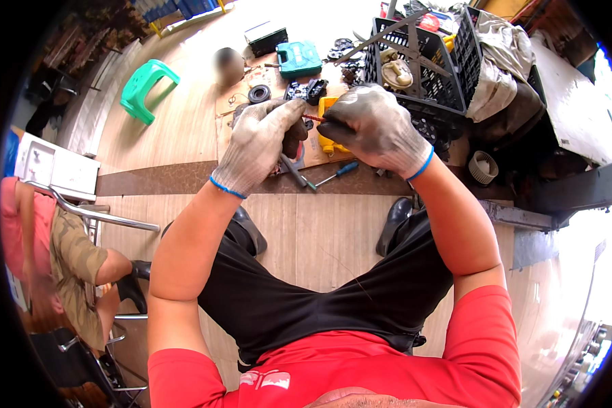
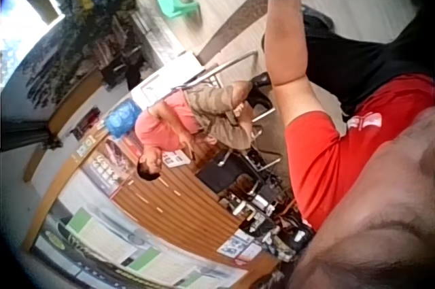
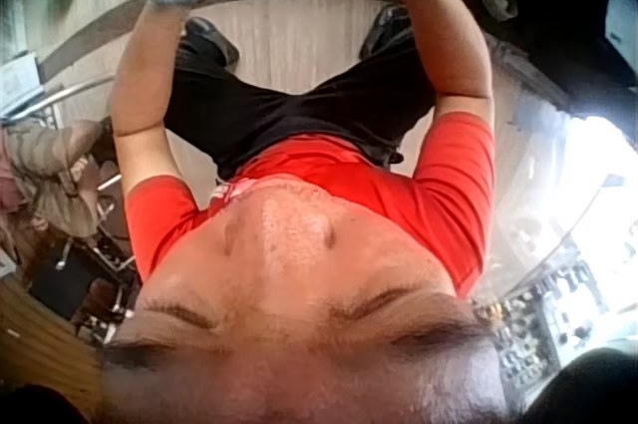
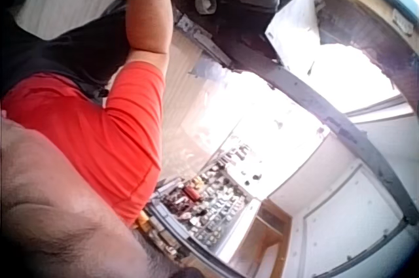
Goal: The person manipulates a small black mechanical component and a red wire, threading the wire through a small opening in the component.
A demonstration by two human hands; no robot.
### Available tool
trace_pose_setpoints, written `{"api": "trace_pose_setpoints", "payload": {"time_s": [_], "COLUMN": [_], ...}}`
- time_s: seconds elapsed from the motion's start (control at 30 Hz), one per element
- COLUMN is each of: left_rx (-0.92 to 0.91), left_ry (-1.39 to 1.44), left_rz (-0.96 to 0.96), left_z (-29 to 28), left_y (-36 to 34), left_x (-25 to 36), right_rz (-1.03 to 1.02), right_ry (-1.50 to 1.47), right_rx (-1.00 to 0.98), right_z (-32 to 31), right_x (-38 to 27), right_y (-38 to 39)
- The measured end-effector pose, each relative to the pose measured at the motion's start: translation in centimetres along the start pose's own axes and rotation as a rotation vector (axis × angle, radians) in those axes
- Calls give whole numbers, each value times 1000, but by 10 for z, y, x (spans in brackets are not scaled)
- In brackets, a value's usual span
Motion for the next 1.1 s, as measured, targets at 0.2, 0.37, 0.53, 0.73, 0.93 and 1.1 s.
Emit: {"api": "trace_pose_setpoints", "payload": {"time_s": [0.2,0.37,0.53,0.73,0.93,1.1], "left_rx": [20,91,96,154,178,149], "left_ry": [-140,-797,-991,-1093,-1152,-1159], "left_rz": [28,925,965,1006,994,987], "left_z": [-3,18,14,9,11,17], "left_y": [-7,18,20,22,25,26], "left_x": [-5,54,47,48,45,48], "right_rz": [239,351,525,628,393,353], "right_ry": [-112,-673,-883,-913,-660,-419], "right_rx": [-171,-376,-382,-107,-216,-258], "right_z": [21,38,43,30,30,26], "right_x": [25,38,36,60,46,34], "right_y": [1,13,17,18,14,11]}}
Point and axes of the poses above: each hand's wrist, its own y-axis away from the middle knuckle, its own z-axis out of the palm, x = y × z, the point moved 8 cm from there along -y, towards the middle knuckle, and after that the axes turned 1 degree about -z, right-handed, at the moved point
